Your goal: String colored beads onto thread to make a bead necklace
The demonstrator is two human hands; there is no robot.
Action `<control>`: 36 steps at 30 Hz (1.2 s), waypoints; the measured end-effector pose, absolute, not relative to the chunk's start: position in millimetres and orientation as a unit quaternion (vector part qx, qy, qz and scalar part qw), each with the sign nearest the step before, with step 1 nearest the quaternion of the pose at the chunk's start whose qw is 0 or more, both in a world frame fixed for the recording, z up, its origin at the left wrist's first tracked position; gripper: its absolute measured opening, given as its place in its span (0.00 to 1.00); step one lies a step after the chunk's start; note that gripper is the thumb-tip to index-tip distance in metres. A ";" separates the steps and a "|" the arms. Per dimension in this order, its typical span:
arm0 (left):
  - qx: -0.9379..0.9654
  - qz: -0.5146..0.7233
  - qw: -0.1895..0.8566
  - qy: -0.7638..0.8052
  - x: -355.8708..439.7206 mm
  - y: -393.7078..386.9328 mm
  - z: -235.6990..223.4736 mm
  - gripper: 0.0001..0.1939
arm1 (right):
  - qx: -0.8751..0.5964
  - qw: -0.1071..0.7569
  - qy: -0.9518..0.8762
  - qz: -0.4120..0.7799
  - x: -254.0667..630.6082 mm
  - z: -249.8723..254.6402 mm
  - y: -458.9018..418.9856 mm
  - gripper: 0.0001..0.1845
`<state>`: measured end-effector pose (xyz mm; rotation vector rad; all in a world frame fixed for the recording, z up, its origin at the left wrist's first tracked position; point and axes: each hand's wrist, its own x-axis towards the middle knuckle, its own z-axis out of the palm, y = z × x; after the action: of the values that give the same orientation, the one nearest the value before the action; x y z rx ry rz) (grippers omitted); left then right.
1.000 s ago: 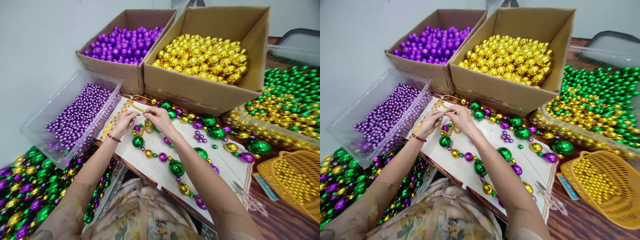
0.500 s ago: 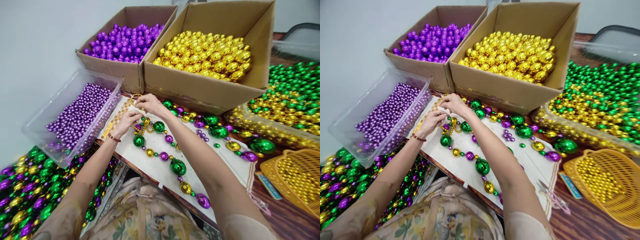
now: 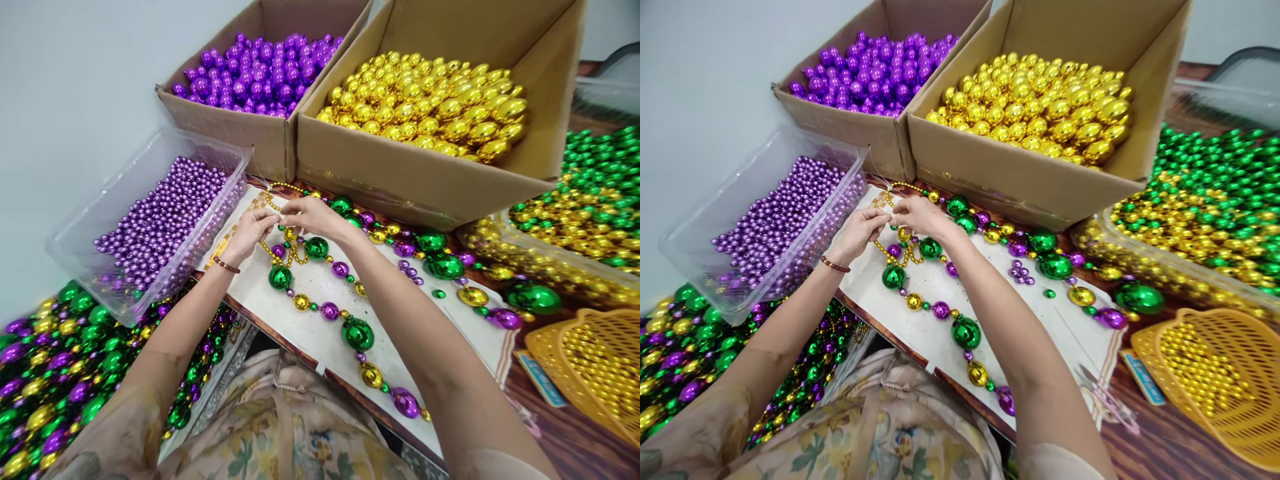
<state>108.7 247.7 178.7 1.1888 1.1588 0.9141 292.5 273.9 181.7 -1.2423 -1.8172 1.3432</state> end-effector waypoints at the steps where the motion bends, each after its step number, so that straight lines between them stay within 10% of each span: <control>1: 0.518 0.388 0.577 0.497 108.8 247.9 179.1 0.11 | -0.468 0.267 -0.689 0.485 293.0 177.7 271.6 0.06; 12: 0.650 0.378 0.435 0.496 97.7 246.0 165.5 0.10 | -0.542 0.360 -0.638 0.411 304.2 189.4 261.1 0.11; 18: 0.577 0.335 0.587 0.459 93.9 251.0 166.3 0.12 | -0.551 0.411 -0.633 0.357 306.5 191.3 245.0 0.12; 24: 0.446 0.339 0.705 0.434 89.0 255.0 167.6 0.09 | -0.403 0.228 -0.761 0.455 314.8 188.5 215.0 0.10; 29: 0.503 0.296 0.708 0.397 92.1 251.4 179.6 0.07 | -0.451 0.346 -0.626 0.534 308.9 182.9 230.1 0.16; 36: 0.688 0.294 0.531 0.398 97.3 246.7 184.4 0.08 | -0.396 0.207 -0.575 0.685 305.8 186.1 251.2 0.07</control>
<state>97.3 246.7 184.4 1.6413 0.9492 0.7025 305.8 251.2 186.1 -1.1025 -1.6011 1.9079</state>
